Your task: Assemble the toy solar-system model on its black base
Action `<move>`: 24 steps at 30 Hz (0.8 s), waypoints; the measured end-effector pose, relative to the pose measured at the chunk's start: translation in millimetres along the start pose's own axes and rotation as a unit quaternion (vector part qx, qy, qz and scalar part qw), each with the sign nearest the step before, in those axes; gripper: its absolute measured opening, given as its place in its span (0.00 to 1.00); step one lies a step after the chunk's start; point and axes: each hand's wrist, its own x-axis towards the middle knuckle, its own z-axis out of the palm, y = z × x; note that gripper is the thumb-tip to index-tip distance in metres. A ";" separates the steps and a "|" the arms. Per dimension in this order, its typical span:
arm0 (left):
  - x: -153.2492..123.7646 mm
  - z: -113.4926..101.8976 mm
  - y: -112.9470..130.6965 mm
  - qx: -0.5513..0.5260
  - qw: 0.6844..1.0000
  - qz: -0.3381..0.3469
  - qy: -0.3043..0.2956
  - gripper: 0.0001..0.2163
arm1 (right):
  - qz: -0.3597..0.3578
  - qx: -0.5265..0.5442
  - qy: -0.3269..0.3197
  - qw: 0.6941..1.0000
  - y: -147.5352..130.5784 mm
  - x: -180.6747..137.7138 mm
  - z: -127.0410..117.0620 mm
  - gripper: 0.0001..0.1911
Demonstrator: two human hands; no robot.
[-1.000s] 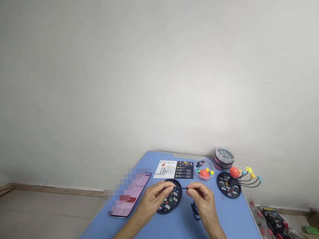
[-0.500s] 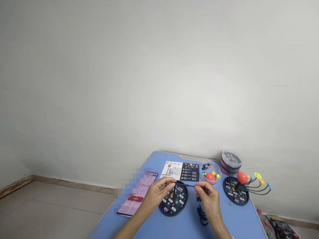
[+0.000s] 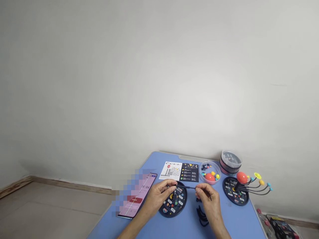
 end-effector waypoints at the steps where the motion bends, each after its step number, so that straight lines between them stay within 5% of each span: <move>1: 0.3 0.5 -1.4 -0.006 1.000 -0.008 -0.001 0.08 | -0.005 -0.005 -0.004 1.000 1.0 0.6 -0.5 0.22; 13: 0.5 1.4 -7.2 -0.014 1.000 -0.013 0.010 0.08 | 0.009 0.011 -0.008 1.000 7.8 5.9 0.5 0.22; 24: 6.1 1.3 3.3 0.017 1.000 0.008 -0.012 0.04 | 0.028 -0.029 -0.109 0.993 2.1 12.4 -9.4 0.22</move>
